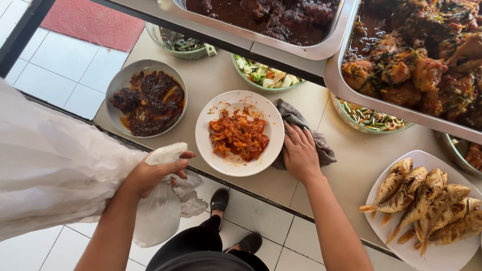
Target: The person cleans a food display counter and a glass display cabinet using a spray bottle and a cloth. They spray and wipe the counter around food trays and plates, then move to the glass cabinet to wipe its interior and exterior surfaces.
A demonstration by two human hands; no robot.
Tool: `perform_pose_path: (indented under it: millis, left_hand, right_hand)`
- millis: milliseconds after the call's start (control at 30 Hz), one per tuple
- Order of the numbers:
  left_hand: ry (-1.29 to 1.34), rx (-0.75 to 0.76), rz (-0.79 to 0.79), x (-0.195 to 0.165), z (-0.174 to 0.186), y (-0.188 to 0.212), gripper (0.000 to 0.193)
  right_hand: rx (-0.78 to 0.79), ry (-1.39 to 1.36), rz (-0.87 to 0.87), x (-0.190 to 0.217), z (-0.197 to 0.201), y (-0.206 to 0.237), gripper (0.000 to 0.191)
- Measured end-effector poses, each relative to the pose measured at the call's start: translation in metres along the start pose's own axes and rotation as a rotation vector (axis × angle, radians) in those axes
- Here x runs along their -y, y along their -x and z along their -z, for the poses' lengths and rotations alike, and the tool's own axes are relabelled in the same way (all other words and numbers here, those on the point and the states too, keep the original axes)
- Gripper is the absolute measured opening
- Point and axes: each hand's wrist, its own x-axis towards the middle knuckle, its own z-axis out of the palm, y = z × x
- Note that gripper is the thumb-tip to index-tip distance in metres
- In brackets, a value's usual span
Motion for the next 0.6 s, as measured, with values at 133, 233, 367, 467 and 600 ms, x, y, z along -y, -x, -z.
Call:
perform_pose_path:
  millis: [133, 233, 367, 467, 600]
  left_hand:
    - [-0.014, 0.03, -0.012, 0.003, 0.0, -0.006, 0.04]
    - [-0.022, 0.039, -0.016, -0.002, -0.001, -0.007, 0.04]
    - [-0.019, 0.0, -0.03, -0.01, 0.003, 0.0, 0.041]
    - [-0.065, -0.027, -0.04, -0.01, 0.009, 0.009, 0.042]
    - [-0.033, -0.055, -0.015, -0.006, 0.015, 0.017, 0.041]
  right_hand:
    - [0.005, 0.028, 0.009, -0.009, -0.005, -0.012, 0.048]
    - [-0.054, 0.063, -0.063, -0.016, -0.009, -0.032, 0.049]
    - [-0.228, 0.074, -0.263, -0.02, -0.012, -0.068, 0.052]
    - [-0.236, 0.118, -0.351, -0.019, -0.013, -0.087, 0.055]
    - [-0.223, 0.136, -0.362, -0.018, -0.014, -0.094, 0.055]
